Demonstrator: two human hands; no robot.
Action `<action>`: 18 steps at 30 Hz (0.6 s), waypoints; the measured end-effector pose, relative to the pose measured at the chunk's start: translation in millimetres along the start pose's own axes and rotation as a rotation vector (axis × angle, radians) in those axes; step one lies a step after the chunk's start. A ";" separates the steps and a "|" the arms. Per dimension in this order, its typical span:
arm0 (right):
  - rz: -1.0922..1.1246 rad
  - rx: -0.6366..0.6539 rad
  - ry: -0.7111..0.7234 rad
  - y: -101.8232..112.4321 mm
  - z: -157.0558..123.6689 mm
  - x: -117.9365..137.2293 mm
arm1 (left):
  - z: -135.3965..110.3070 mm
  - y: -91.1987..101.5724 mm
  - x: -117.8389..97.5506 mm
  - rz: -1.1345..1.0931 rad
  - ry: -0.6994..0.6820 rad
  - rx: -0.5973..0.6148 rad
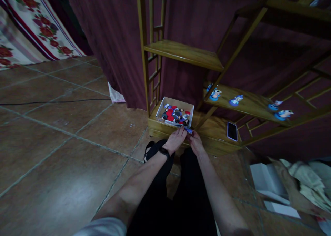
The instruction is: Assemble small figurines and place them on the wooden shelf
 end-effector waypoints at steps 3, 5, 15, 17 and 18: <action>-0.015 0.000 0.015 1.2 -2.6 3.9 | -0.7 2.7 -2.4 -0.026 0.002 -0.001; -0.016 0.002 0.026 3.0 -2.6 4.5 | -1.2 4.6 -4.4 -0.038 -0.008 0.004; 0.029 0.043 0.024 13.2 -3.2 1.5 | -5.0 10.4 -13.2 -0.076 -0.109 -0.020; 0.026 0.033 0.016 14.1 -3.9 1.0 | -5.8 12.1 -13.7 -0.106 -0.102 -0.029; 0.027 0.029 0.016 14.1 -4.3 1.1 | -5.9 12.7 -13.8 -0.126 -0.097 -0.031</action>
Point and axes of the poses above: each hand's wrist, its own z-axis towards the middle knuckle, its own y-axis out of the back of the hand, x = y × z, the point moved 5 cm from there along z, towards the middle knuckle, and after that the axes turned 4 degrees about -z, right-handed, at the moved point
